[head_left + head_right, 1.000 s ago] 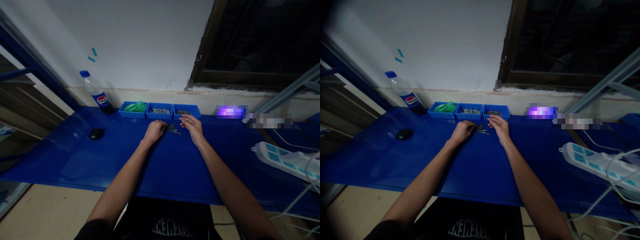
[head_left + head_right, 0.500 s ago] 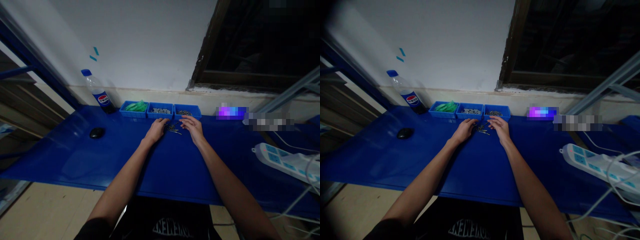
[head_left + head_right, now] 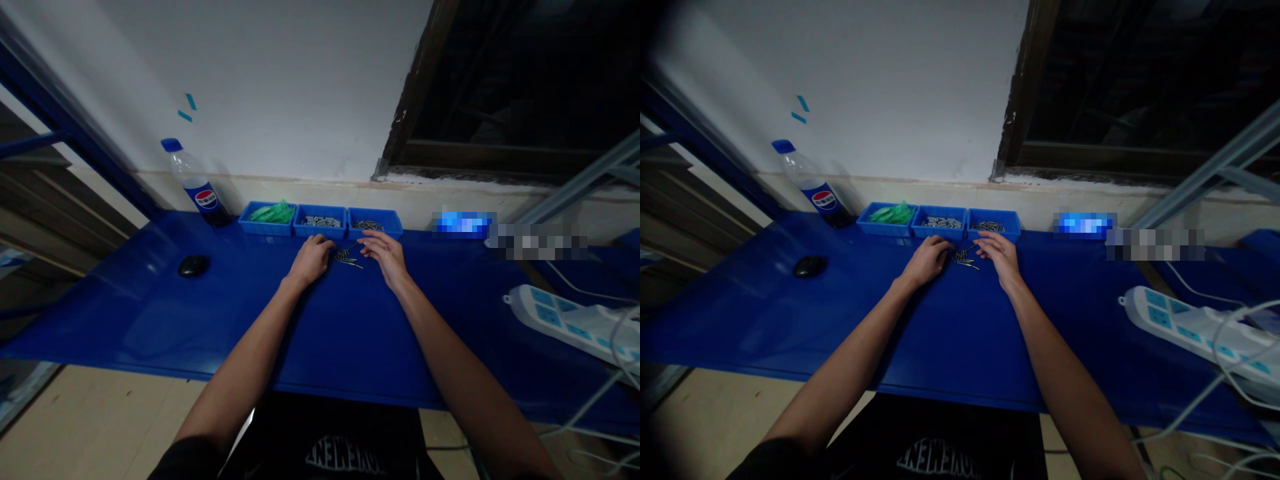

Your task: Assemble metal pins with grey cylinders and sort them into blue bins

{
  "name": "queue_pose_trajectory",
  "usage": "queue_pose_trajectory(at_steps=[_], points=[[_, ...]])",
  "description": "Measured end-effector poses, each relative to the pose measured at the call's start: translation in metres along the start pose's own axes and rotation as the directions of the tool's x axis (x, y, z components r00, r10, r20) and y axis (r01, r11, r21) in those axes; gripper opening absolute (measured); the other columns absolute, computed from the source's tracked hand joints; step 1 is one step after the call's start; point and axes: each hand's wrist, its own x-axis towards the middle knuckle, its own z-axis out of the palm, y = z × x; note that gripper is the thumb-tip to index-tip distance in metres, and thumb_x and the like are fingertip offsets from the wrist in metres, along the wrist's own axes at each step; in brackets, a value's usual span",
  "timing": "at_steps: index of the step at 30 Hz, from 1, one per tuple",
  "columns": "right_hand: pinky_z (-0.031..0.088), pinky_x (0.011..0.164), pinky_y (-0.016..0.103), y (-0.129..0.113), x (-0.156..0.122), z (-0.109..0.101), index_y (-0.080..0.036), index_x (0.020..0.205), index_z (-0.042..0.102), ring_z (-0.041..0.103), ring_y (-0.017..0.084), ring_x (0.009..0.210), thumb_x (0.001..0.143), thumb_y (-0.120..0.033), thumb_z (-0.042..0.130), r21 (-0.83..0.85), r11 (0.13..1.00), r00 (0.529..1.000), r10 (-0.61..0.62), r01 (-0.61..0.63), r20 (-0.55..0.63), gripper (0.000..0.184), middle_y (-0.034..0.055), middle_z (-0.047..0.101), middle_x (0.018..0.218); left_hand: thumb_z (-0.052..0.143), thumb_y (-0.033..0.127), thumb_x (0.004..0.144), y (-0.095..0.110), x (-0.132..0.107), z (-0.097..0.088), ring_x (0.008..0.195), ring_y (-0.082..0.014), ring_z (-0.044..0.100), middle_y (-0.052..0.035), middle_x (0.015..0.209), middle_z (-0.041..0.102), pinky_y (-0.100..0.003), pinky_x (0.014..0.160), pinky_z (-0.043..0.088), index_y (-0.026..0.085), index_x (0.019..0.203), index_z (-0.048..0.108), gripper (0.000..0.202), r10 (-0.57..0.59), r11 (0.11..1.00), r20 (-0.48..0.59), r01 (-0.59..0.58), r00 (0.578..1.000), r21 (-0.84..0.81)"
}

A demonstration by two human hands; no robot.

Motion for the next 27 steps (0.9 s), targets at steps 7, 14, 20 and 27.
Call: queue_pose_trajectory(at_steps=[7, 14, 20, 27], points=[[0.053, 0.070, 0.033, 0.000, 0.001, -0.001, -0.023, 0.106, 0.077, 0.070, 0.018, 0.074, 0.072, -0.034, 0.082, 0.001, 1.000, 1.000, 0.013, -0.013, 0.007, 0.035, 0.0062, 0.082, 0.098, 0.052, 0.016, 0.100, 0.012, -0.001, -0.011, 0.110, -0.0286, 0.061, -0.0132, 0.114, 0.068, -0.041, 0.100, 0.052, 0.018, 0.120, 0.072, 0.029, -0.060, 0.995, 0.025, 0.058, 0.998, 0.077], [0.052, 0.071, 0.033, -0.002, -0.001, 0.000, -0.023, 0.104, 0.078, 0.069, 0.018, 0.073, 0.072, -0.032, 0.081, 0.012, 1.000, 1.000, 0.017, -0.017, 0.013, 0.033, 0.0058, 0.082, 0.096, 0.063, 0.029, 0.097, 0.031, -0.007, -0.025, 0.110, -0.0380, 0.063, -0.0218, 0.122, 0.062, -0.046, 0.085, 0.057, 0.016, 0.123, 0.067, 0.029, -0.394, 0.883, -0.021, 0.385, 0.919, 0.270], [0.053, 0.072, 0.034, -0.004, -0.001, -0.001, -0.023, 0.099, 0.079, 0.069, 0.018, 0.072, 0.072, -0.032, 0.080, 0.002, 1.000, 1.000, 0.024, -0.024, 0.019, 0.029, 0.0063, 0.082, 0.093, 0.056, 0.008, 0.092, 0.026, -0.005, -0.022, 0.096, -0.0288, 0.071, -0.0165, 0.107, 0.069, -0.037, 0.084, 0.058, 0.016, 0.109, 0.071, 0.024, -0.331, 0.915, 0.011, 0.319, 0.943, 0.247], [0.054, 0.072, 0.034, 0.000, 0.001, -0.003, -0.023, 0.098, 0.080, 0.070, 0.018, 0.073, 0.073, -0.033, 0.081, 0.002, 1.000, 0.999, 0.023, -0.023, 0.027, 0.027, 0.0061, 0.082, 0.093, 0.046, 0.004, 0.096, 0.030, -0.003, -0.024, 0.102, -0.0299, 0.069, -0.0172, 0.109, 0.070, -0.038, 0.090, 0.056, 0.015, 0.122, 0.070, 0.037, -0.246, 0.952, 0.067, 0.228, 0.967, 0.203]])
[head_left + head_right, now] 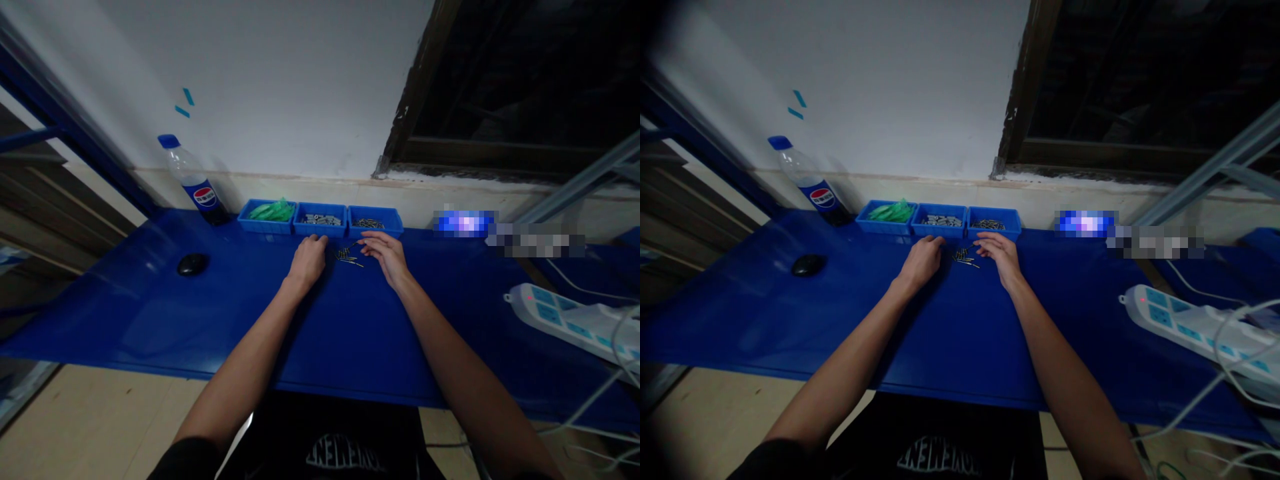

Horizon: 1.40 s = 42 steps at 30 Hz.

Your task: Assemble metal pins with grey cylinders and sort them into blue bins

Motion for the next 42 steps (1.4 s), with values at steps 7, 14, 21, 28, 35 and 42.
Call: queue_pose_trajectory(at_steps=[7, 14, 21, 28, 35, 42], points=[[0.053, 0.070, 0.034, -0.001, -0.002, 0.003, -0.023, 0.100, 0.078, 0.070, 0.019, 0.072, 0.077, -0.038, 0.079, -0.055, 0.998, 0.999, -0.038, 0.039, 0.018, 0.028, 0.0062, 0.081, 0.092, 0.052, 0.017, 0.102, 0.003, 0.006, 0.007, 0.096, -0.0218, 0.069, -0.0115, 0.108, 0.072, -0.034, 0.092, 0.056, 0.017, 0.114, 0.077, 0.028, 0.044, 0.900, -0.278, -0.159, 0.960, -0.405], [0.057, 0.086, 0.040, -0.002, -0.011, 0.017, -0.025, 0.102, 0.077, 0.076, 0.023, 0.086, 0.081, -0.049, 0.080, -0.205, 0.961, 0.976, -0.157, 0.185, 0.149, 0.032, 0.0051, 0.081, 0.091, 0.077, 0.031, 0.087, 0.010, 0.010, 0.013, 0.080, -0.0199, 0.074, -0.0101, 0.094, 0.080, -0.033, 0.079, 0.060, 0.014, 0.095, 0.081, 0.019, -0.212, 0.475, -0.206, -0.083, 0.955, -0.876], [0.060, 0.084, 0.040, -0.004, -0.012, 0.021, -0.024, 0.094, 0.077, 0.077, 0.022, 0.078, 0.068, -0.049, 0.091, -0.069, 0.995, 0.983, -0.060, 0.073, 0.176, 0.038, 0.0032, 0.080, 0.081, 0.088, 0.042, 0.070, 0.015, 0.010, 0.010, 0.083, -0.0227, 0.076, -0.0106, 0.089, 0.081, -0.037, 0.084, 0.061, 0.013, 0.085, 0.079, 0.034, -0.312, 0.240, -0.073, 0.004, 0.947, -0.971], [0.060, 0.081, 0.038, 0.000, -0.010, 0.020, -0.023, 0.094, 0.082, 0.076, 0.023, 0.078, 0.069, -0.046, 0.091, 0.008, 0.998, 0.991, -0.062, 0.061, 0.121, 0.035, 0.0061, 0.081, 0.085, 0.085, 0.034, 0.071, 0.015, 0.010, 0.016, 0.076, -0.0210, 0.075, -0.0082, 0.084, 0.080, -0.034, 0.078, 0.060, 0.013, 0.089, 0.079, 0.028, -0.264, 0.267, -0.034, 0.039, 0.964, -0.963], [0.058, 0.097, 0.042, 0.003, -0.003, 0.020, -0.025, 0.103, 0.081, 0.076, 0.024, 0.097, 0.067, -0.040, 0.092, -0.015, 0.988, 0.988, -0.154, 0.155, 0.020, 0.041, 0.0082, 0.082, 0.107, 0.064, 0.028, 0.095, -0.008, 0.007, 0.010, 0.093, -0.0222, 0.075, -0.0102, 0.105, 0.079, -0.036, 0.090, 0.060, 0.018, 0.105, 0.080, 0.021, 0.007, 0.861, -0.270, -0.143, 0.963, -0.487], [0.061, 0.088, 0.039, 0.009, 0.005, 0.011, -0.028, 0.132, 0.071, 0.073, 0.021, 0.095, 0.074, -0.038, 0.085, -0.160, 0.964, 0.977, -0.214, 0.215, 0.019, 0.060, 0.0108, 0.071, 0.140, 0.060, 0.010, 0.092, -0.030, 0.012, 0.015, 0.111, -0.0256, 0.071, -0.0093, 0.116, 0.079, -0.040, 0.104, 0.055, 0.018, 0.108, 0.081, 0.028, 0.376, 0.890, -0.080, -0.384, 0.923, -0.245]])
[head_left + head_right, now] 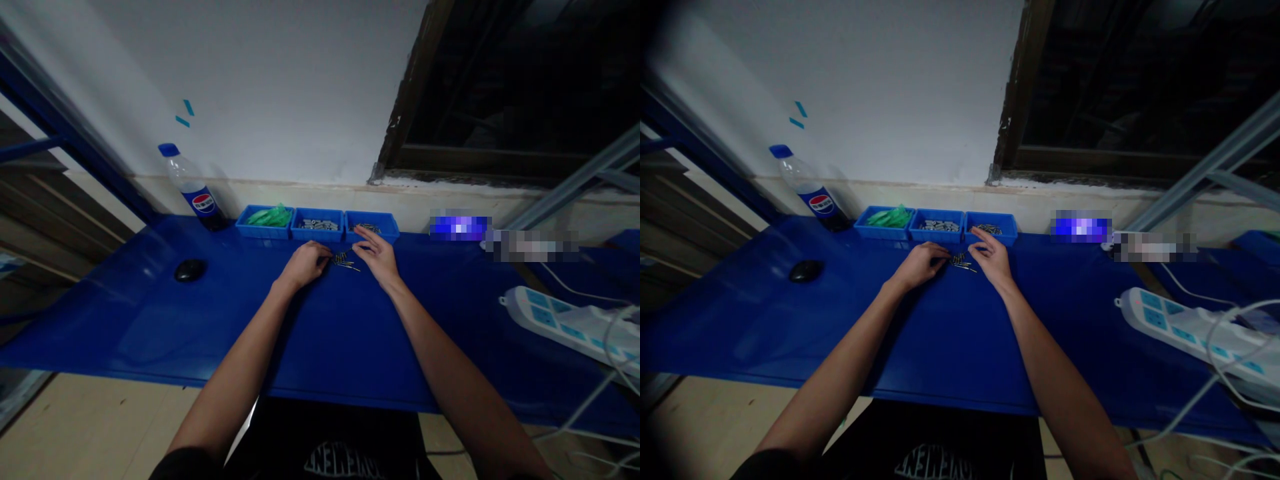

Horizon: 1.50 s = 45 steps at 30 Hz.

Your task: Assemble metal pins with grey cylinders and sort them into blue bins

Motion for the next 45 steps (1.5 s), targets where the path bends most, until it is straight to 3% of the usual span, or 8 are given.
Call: queue_pose_trajectory(at_steps=[8, 15, 24, 27, 31, 36, 40, 45], points=[[0.058, 0.076, 0.037, 0.007, 0.000, -0.006, -0.024, 0.116, 0.076, 0.074, 0.022, 0.084, 0.076, -0.035, 0.082, 0.013, 1.000, 1.000, 0.001, -0.001, -0.012, 0.042, 0.0111, 0.078, 0.121, 0.061, 0.015, 0.097, -0.002, -0.001, 0.002, 0.102, -0.0245, 0.071, -0.0093, 0.108, 0.078, -0.036, 0.096, 0.056, 0.018, 0.103, 0.079, 0.020, -0.042, 0.998, 0.022, 0.041, 0.999, 0.044], [0.056, 0.070, 0.035, 0.004, -0.001, -0.006, -0.024, 0.114, 0.076, 0.074, 0.021, 0.080, 0.076, -0.037, 0.081, 0.030, 0.999, 0.999, 0.035, -0.034, -0.022, 0.040, 0.0107, 0.079, 0.117, 0.051, 0.014, 0.101, 0.001, 0.000, -0.001, 0.102, -0.0250, 0.065, -0.0105, 0.113, 0.072, -0.037, 0.094, 0.054, 0.019, 0.123, 0.068, 0.028, -0.034, 0.995, 0.054, 0.028, 0.998, 0.098], [0.055, 0.068, 0.034, 0.000, -0.002, -0.006, -0.024, 0.114, 0.075, 0.073, 0.020, 0.077, 0.076, -0.038, 0.080, 0.031, 0.998, 0.998, 0.055, -0.055, -0.012, 0.041, 0.0101, 0.080, 0.117, 0.045, 0.007, 0.099, -0.001, 0.001, 0.000, 0.104, -0.0275, 0.062, -0.0146, 0.112, 0.067, -0.041, 0.097, 0.051, 0.014, 0.121, 0.062, 0.028, -0.066, 0.992, 0.087, 0.056, 0.994, 0.112], [0.055, 0.068, 0.034, 0.001, -0.001, -0.007, -0.024, 0.116, 0.074, 0.073, 0.020, 0.077, 0.077, -0.038, 0.080, 0.029, 0.998, 0.998, 0.062, -0.062, -0.005, 0.042, 0.0103, 0.079, 0.117, 0.044, 0.009, 0.100, -0.003, 0.000, 0.001, 0.098, -0.0261, 0.064, -0.0147, 0.114, 0.064, -0.039, 0.092, 0.054, 0.014, 0.123, 0.062, 0.030, -0.092, 0.995, 0.044, 0.090, 0.995, 0.049], [0.054, 0.068, 0.033, 0.001, -0.001, -0.007, -0.023, 0.115, 0.074, 0.072, 0.019, 0.076, 0.077, -0.037, 0.080, 0.034, 0.997, 0.998, 0.069, -0.069, 0.004, 0.042, 0.0095, 0.080, 0.113, 0.047, 0.009, 0.099, -0.001, 0.001, 0.003, 0.090, -0.0222, 0.064, -0.0104, 0.104, 0.064, -0.037, 0.089, 0.055, 0.016, 0.125, 0.064, 0.032, -0.076, 0.992, -0.092, 0.066, 0.993, -0.109], [0.051, 0.062, 0.031, -0.005, -0.003, -0.003, -0.022, 0.109, 0.076, 0.067, 0.016, 0.064, 0.076, -0.040, 0.078, 0.000, 0.997, 0.996, 0.078, -0.078, 0.037, 0.037, 0.0065, 0.080, 0.093, 0.061, 0.007, 0.090, 0.008, 0.005, 0.008, 0.081, -0.0167, 0.064, -0.0050, 0.096, 0.064, -0.032, 0.081, 0.056, 0.019, 0.135, 0.061, 0.046, -0.165, 0.903, -0.277, 0.031, 0.947, -0.429], [0.045, 0.053, 0.028, -0.010, -0.007, 0.001, -0.020, 0.103, 0.077, 0.059, 0.014, 0.054, 0.077, -0.043, 0.078, -0.044, 0.993, 0.988, 0.116, -0.112, 0.098, 0.035, 0.0041, 0.076, 0.075, 0.068, 0.011, 0.087, 0.013, 0.008, 0.013, 0.076, -0.0123, 0.066, -0.0036, 0.095, 0.065, -0.026, 0.076, 0.056, 0.018, 0.134, 0.062, 0.047, -0.270, 0.761, -0.260, 0.039, 0.927, -0.648], [0.048, 0.058, 0.030, -0.009, -0.007, 0.003, -0.020, 0.097, 0.080, 0.062, 0.015, 0.059, 0.071, -0.046, 0.084, 0.034, 0.990, 0.983, 0.133, -0.138, 0.125, 0.037, 0.0058, 0.078, 0.081, 0.072, 0.013, 0.085, 0.014, 0.007, 0.014, 0.078, -0.0120, 0.067, -0.0032, 0.092, 0.066, -0.026, 0.079, 0.057, 0.016, 0.127, 0.067, 0.043, -0.281, 0.739, -0.263, 0.033, 0.923, -0.673]])
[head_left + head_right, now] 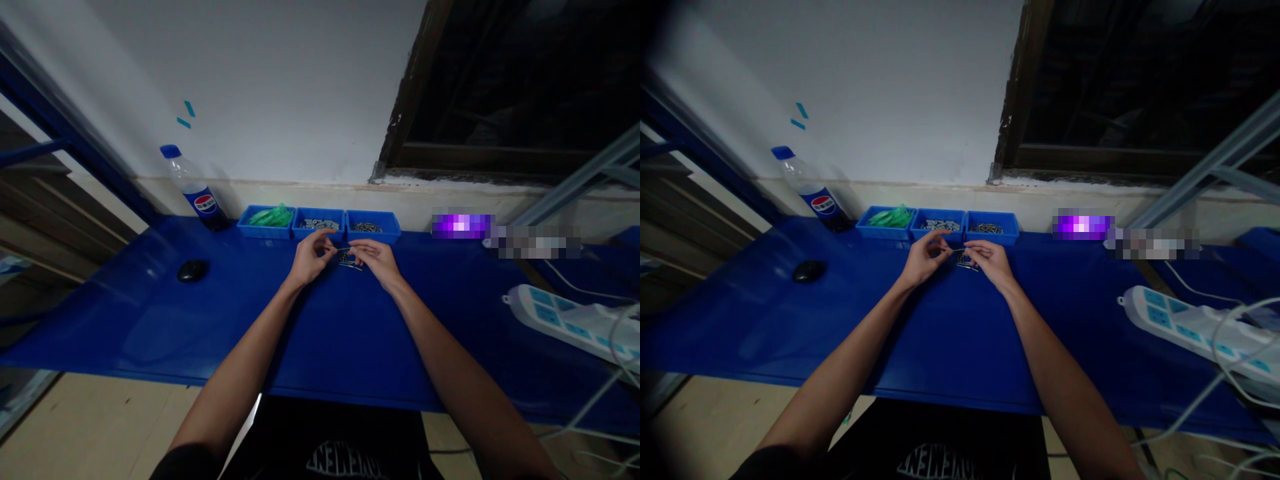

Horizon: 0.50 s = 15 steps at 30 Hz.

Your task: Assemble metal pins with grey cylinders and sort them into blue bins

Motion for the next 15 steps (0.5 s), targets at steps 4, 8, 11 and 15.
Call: queue_pose_trajectory(at_steps=[4, 8, 11, 15], points=[[0.050, 0.063, 0.033, 0.0021, 0.0012, -0.0005, -0.019, 0.089, 0.081, 0.064, 0.017, 0.061, 0.069, -0.046, 0.087, 0.058, 0.998, 1.000, 0.019, -0.018, -0.012, 0.034, 0.0058, 0.078, 0.076, 0.072, 0.012, 0.084, 0.0011, -0.0012, 0.0021, 0.080, -0.0129, 0.068, -0.0047, 0.094, 0.068, -0.028, 0.081, 0.059, 0.015, 0.123, 0.069, 0.039, -0.025, 0.999, 0.011, 0.025, 1.000, 0.025], [0.051, 0.063, 0.033, 0.0029, 0.0015, 0.0000, -0.019, 0.090, 0.081, 0.065, 0.017, 0.059, 0.066, -0.046, 0.090, 0.062, 0.997, 0.999, 0.038, -0.038, -0.010, 0.037, 0.0042, 0.076, 0.071, 0.071, 0.016, 0.087, 0.0009, -0.0023, 0.0060, 0.082, -0.0143, 0.070, -0.0058, 0.094, 0.070, -0.030, 0.082, 0.060, 0.015, 0.121, 0.070, 0.034, -0.038, 0.998, 0.009, 0.038, 0.999, 0.055], [0.055, 0.065, 0.035, 0.0037, 0.0022, 0.0008, -0.019, 0.087, 0.081, 0.069, 0.019, 0.062, 0.064, -0.048, 0.092, 0.073, 0.996, 0.999, 0.051, -0.050, -0.010, 0.039, 0.0049, 0.076, 0.068, 0.070, 0.017, 0.089, 0.0003, -0.0026, 0.0064, 0.082, -0.0152, 0.071, -0.0070, 0.097, 0.073, -0.030, 0.081, 0.061, 0.015, 0.121, 0.070, 0.032, -0.001, 0.991, 0.013, -0.001, 1.000, 0.134], [0.060, 0.078, 0.040, 0.0034, 0.0034, -0.0003, -0.020, 0.093, 0.080, 0.077, 0.024, 0.077, 0.067, -0.048, 0.091, 0.100, 0.995, 0.995, -0.018, 0.029, -0.103, 0.039, 0.0083, 0.081, 0.084, 0.067, 0.018, 0.093, 0.0006, -0.0032, 0.0033, 0.108, -0.0236, 0.070, -0.0116, 0.119, 0.075, -0.041, 0.099, 0.058, 0.016, 0.125, 0.071, 0.032, 0.083, 0.885, 0.120, -0.129, 0.989, 0.448]])
